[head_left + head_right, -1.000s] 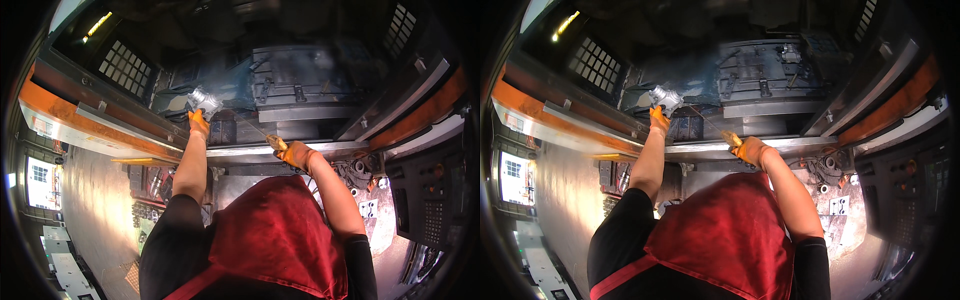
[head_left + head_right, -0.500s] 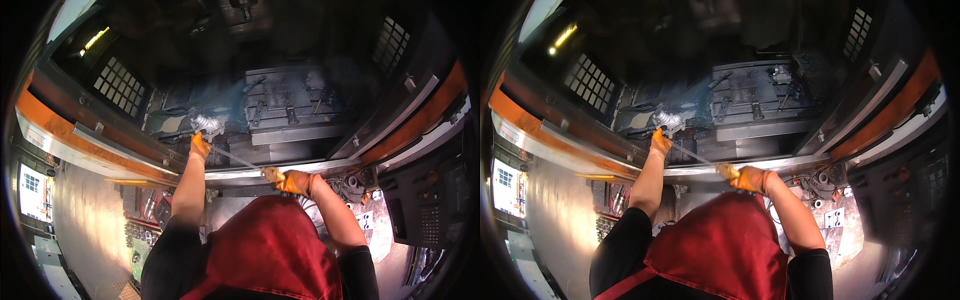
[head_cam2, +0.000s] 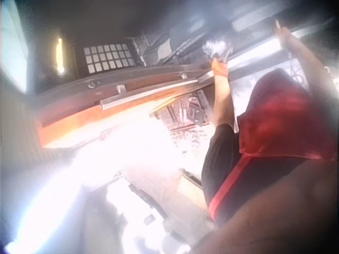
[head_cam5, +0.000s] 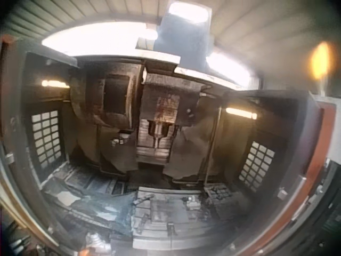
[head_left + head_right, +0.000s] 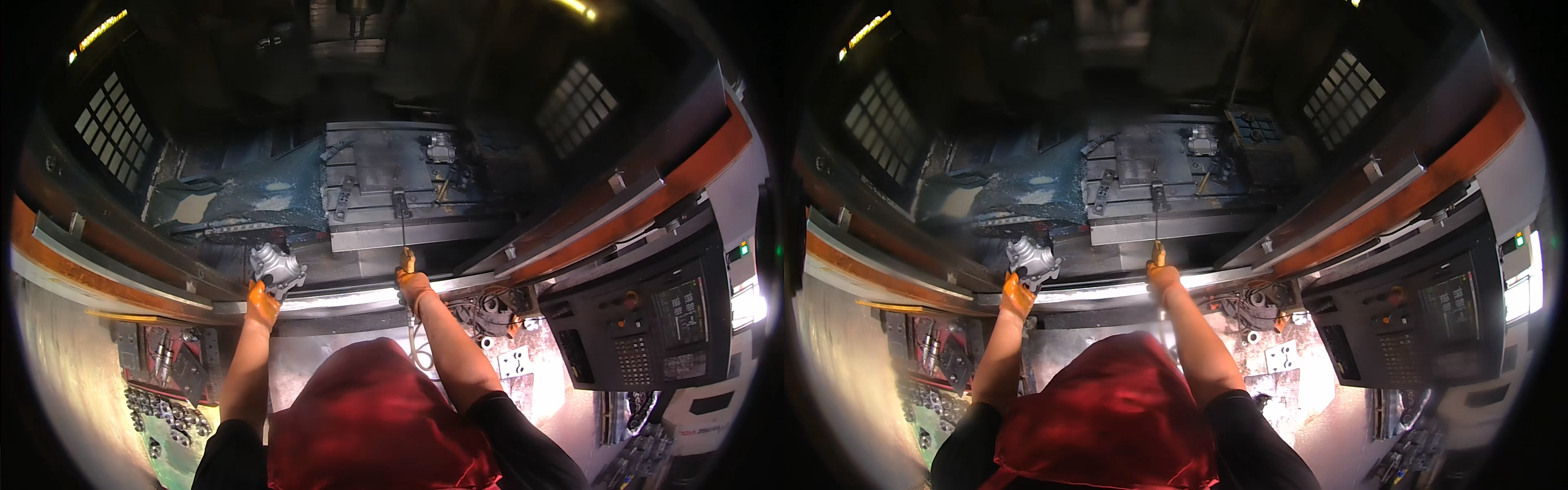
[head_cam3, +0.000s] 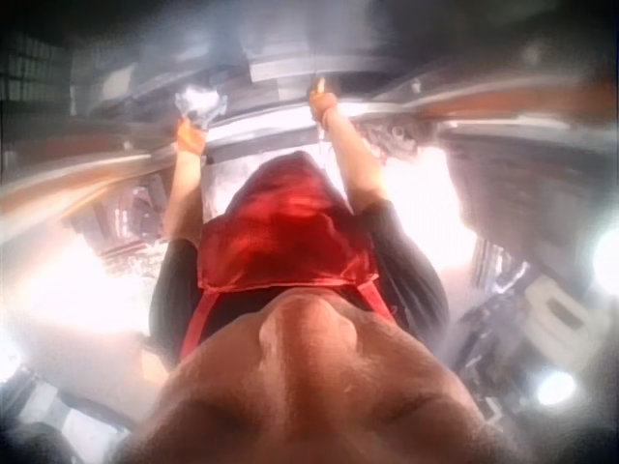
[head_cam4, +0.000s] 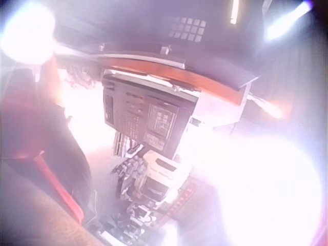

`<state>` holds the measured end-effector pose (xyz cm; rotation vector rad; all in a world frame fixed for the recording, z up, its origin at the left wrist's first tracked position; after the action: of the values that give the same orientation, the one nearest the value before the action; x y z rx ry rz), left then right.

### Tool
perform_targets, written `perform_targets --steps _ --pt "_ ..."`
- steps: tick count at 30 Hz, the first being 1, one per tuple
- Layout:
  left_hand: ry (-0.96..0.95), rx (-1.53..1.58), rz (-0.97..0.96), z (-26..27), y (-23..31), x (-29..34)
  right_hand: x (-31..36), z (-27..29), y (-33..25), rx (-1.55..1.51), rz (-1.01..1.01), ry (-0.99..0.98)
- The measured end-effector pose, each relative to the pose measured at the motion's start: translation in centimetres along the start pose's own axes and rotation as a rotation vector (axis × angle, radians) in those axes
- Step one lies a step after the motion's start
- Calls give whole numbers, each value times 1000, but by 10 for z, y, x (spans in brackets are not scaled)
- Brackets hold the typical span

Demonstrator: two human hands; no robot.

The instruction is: The person opens the CNC machine door, uses a wrench to loosen and remove metal components from the workholding fixture, sprays the interior with an air nozzle, and then places new metal parts into the fixture and secures them with a wrench.

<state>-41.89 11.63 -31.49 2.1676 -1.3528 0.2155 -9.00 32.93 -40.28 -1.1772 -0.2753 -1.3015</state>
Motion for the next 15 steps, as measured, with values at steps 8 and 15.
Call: perform_targets --steps 8,15 --pt "-34 21 24 62 7 23 -4 0 -12 -487 -168 42" --pt "-87 -28 32 43 14 41 21 25 -46 -428 -237 153"
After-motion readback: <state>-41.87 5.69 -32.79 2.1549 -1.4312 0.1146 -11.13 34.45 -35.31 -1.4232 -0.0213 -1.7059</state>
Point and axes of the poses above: each hand's wrist, its own x-axis away from the middle knuckle, its own z-axis out of the back of the hand, y = z × x, the point moved 8 cm from there along -x, towards the middle knuckle, and after that the axes turned 11 degrees about x, right-handed, at the moved point
